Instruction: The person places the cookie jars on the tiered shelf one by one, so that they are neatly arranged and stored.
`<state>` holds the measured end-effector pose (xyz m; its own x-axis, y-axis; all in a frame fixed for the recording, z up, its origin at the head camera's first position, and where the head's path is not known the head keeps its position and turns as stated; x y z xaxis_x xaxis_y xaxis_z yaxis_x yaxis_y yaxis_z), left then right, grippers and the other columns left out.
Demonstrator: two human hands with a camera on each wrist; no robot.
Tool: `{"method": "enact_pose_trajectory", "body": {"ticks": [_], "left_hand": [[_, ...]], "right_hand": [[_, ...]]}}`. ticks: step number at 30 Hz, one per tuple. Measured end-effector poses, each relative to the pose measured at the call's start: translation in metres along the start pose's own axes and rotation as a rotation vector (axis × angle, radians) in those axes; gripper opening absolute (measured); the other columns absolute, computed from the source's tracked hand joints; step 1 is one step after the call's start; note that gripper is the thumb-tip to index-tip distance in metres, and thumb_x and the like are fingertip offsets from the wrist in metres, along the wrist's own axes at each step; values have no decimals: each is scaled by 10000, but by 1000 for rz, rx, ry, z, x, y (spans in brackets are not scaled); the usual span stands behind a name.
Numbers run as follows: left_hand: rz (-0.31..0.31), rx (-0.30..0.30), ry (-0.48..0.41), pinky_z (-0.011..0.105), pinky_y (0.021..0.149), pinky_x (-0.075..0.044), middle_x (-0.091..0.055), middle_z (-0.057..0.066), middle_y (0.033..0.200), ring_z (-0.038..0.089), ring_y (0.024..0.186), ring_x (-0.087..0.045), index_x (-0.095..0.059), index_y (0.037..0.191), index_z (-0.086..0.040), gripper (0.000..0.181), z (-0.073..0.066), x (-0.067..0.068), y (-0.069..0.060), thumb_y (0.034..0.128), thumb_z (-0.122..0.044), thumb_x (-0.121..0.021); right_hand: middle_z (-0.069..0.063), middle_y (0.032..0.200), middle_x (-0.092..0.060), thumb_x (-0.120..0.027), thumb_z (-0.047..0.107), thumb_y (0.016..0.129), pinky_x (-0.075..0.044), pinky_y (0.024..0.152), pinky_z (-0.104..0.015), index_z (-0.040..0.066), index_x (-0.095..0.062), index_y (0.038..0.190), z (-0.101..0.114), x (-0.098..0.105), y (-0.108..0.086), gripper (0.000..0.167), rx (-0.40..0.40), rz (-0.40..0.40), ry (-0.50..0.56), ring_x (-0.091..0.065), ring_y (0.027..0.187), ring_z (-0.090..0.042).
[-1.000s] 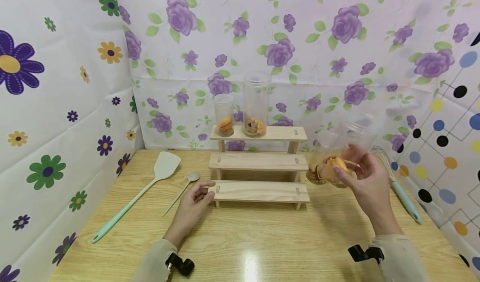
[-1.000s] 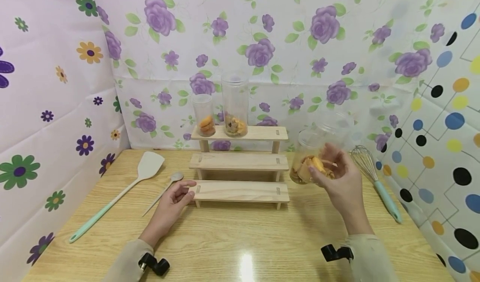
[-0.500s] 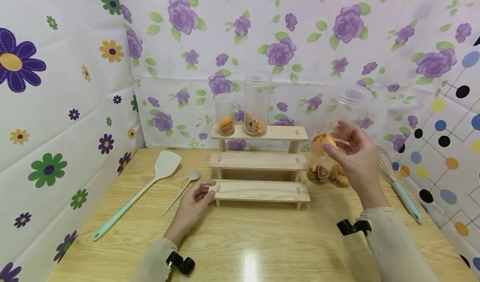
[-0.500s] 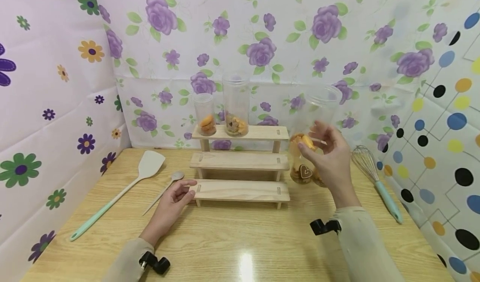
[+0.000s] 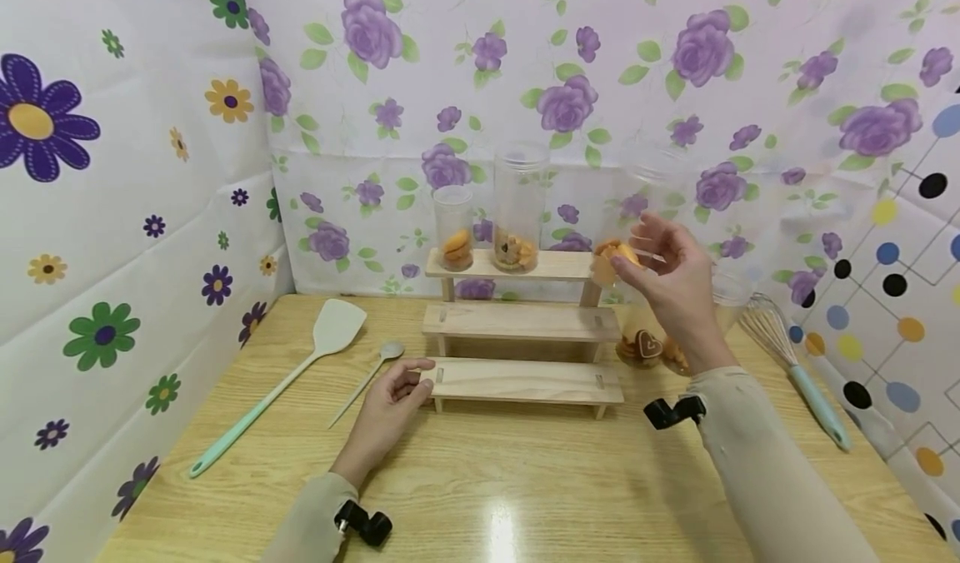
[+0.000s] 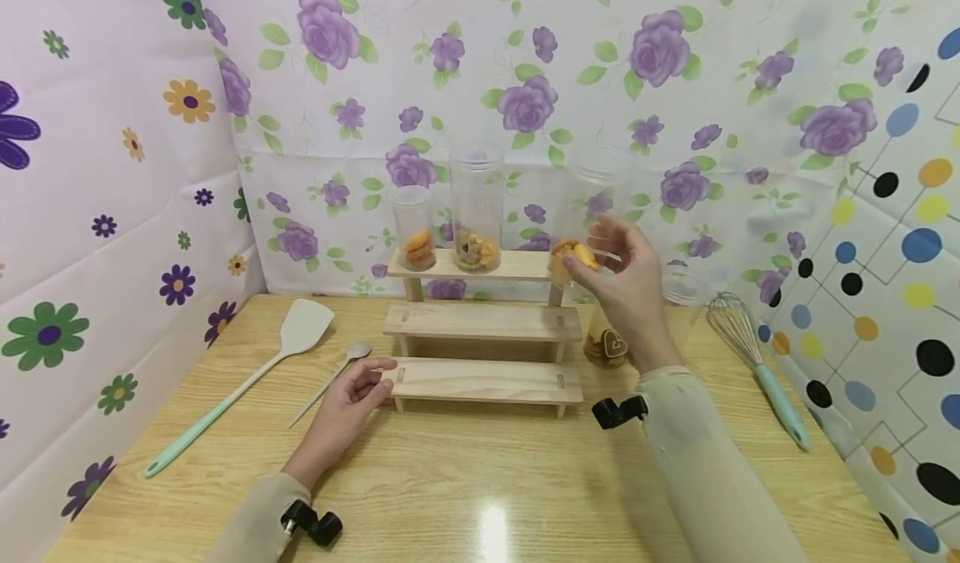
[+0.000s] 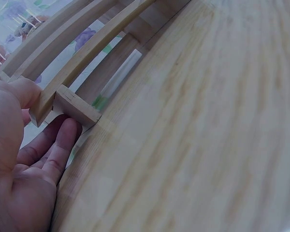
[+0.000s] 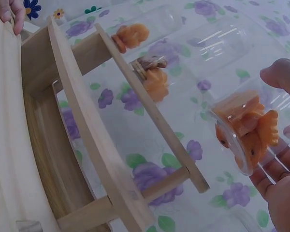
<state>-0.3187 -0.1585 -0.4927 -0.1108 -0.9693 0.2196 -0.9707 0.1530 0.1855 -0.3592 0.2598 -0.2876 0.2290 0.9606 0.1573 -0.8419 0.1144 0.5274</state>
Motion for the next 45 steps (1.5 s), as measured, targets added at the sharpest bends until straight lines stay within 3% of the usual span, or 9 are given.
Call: {"method": "enact_pose_trajectory", "body": {"ticks": [4, 7, 13, 20, 33, 45], "left_hand": [[-7, -12, 4, 280, 900, -585, -731, 141, 1166, 250, 1053, -688, -697, 1443, -145, 330, 1, 1, 0, 1127, -241, -711], [-7, -9, -2, 276, 894, -588, -729, 140, 1164, 248, 1049, -684, -704, 1432, -166, 316, 1, 1, 0, 1124, -236, -716], [-14, -10, 1, 272, 887, -582, -732, 138, 1169, 251, 1057, -686, -705, 1434, -153, 321, 0, 1, 0, 1124, -234, -716], [-11, -20, -1, 272, 884, -581, -728, 149, 1165, 246, 1044, -685, -697, 1438, -128, 329, -3, 0, -1, 1125, -230, -713], [-11, -22, -6, 271, 889, -578, -731, 152, 1169, 234, 1046, -695, -704, 1427, -144, 317, -2, 0, 0, 1121, -226, -719], [-10, -16, -1, 276, 897, -578, -726, 142, 1180, 264, 1067, -688, -701, 1436, -150, 323, -3, 1, -1, 1124, -233, -715]], "right_hand": [[-61, 1438, -650, -916, 317, 964, -543, 1121, -353, 222, -619, 1557, -5, -12, 11, 669, -30, 23, -30, -649, 1303, -241], [-62, 1448, -651, -916, 329, 964, -546, 1106, -340, 219, -615, 1564, -9, -19, 18, 681, -37, 33, -27, -648, 1311, -257], [-67, 1424, -646, -922, 309, 960, -548, 1099, -322, 128, -583, 1584, -16, -31, 31, 732, -51, 43, 2, -646, 1312, -273], [-217, 1479, -615, -932, 300, 953, -524, 1173, -466, 74, -566, 1582, -24, -42, 40, 762, -56, 53, -2, -640, 1330, -322], [-203, 1514, -621, -928, 332, 955, -499, 1200, -510, 79, -546, 1605, -41, -53, 38, 795, -83, 78, -28, -629, 1368, -330], [-240, 1542, -585, -901, 310, 983, -442, 1245, -522, 89, -488, 1656, -39, -55, 36, 820, -97, 97, -33, -595, 1417, -368]]}}
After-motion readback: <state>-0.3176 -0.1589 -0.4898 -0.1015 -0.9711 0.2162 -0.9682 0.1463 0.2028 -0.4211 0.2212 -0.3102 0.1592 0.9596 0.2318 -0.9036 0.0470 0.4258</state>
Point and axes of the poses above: each hand's wrist, its own y-axis towards the middle knuckle, its own x-axis out of the back of the hand, z = x × y, the point moved 10 cm from there along y, towards the middle knuckle
